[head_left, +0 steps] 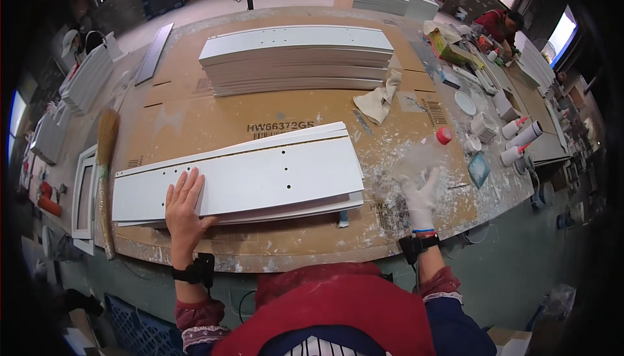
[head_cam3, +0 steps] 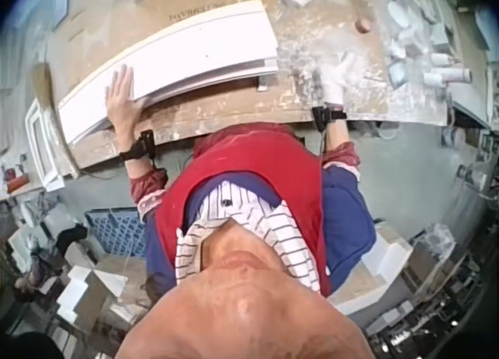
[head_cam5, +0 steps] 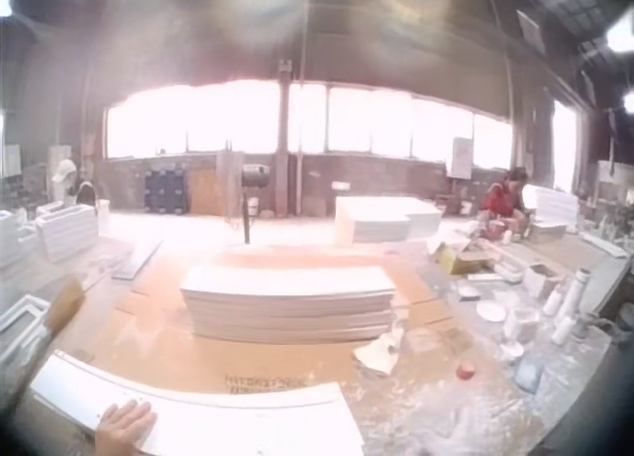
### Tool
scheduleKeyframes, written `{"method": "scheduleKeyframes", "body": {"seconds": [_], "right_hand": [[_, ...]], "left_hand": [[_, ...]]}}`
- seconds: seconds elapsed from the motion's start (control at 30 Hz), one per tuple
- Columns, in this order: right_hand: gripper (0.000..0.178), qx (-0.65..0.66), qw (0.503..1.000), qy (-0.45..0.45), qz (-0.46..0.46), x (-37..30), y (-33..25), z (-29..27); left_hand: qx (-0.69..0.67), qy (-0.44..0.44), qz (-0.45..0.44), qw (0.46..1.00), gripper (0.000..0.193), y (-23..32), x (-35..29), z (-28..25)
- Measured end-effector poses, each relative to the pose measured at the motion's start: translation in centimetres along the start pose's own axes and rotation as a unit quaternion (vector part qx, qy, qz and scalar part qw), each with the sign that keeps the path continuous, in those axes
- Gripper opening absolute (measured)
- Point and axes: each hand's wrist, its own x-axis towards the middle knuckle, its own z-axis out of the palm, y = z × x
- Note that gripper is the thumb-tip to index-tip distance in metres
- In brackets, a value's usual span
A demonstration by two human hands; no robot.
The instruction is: The person wipes the surface of white rectangular panels with a cloth, then uses a small tool to scrape the edges and corners. They handle the panels one at a time, flipping them over to clean both sides before placing them back on the workbench.
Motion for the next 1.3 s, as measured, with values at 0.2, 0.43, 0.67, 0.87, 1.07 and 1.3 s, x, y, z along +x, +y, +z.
{"method": "scheduleKeyframes", "body": {"seconds": [0.2,0.43,0.67,0.87,1.07,1.3], "right_hand": [[0.097,0.124,0.99,0.003,0.065,3.2,-0.5,4.6],[0.087,0.163,0.984,-0.006,0.076,9.4,5.2,3.0],[0.07,0.043,0.988,0.086,0.123,9.1,5.4,0.3],[0.062,-0.016,0.952,-0.15,-0.267,2.5,-5.2,4.3],[0.06,-0.201,0.829,-0.321,-0.41,11.0,-9.3,14.5],[0.057,-0.251,0.906,-0.272,-0.207,16.1,-4.9,15.1]], "left_hand": [[-0.139,-0.04,-0.025,0.989,0.077,-1.8,-1.1,-4.1],[-0.336,0.202,-0.325,0.861,0.051,-18.4,-8.5,-6.3],[-0.731,0.234,-0.278,0.577,0.057,-24.8,-12.0,0.9],[0.141,0.167,-0.165,0.962,0.042,-24.8,-14.8,5.3],[-0.149,0.148,-0.389,0.897,0.051,-28.6,-19.6,8.3],[-0.269,0.157,-0.45,0.837,0.064,-29.9,-23.8,8.9]]}}
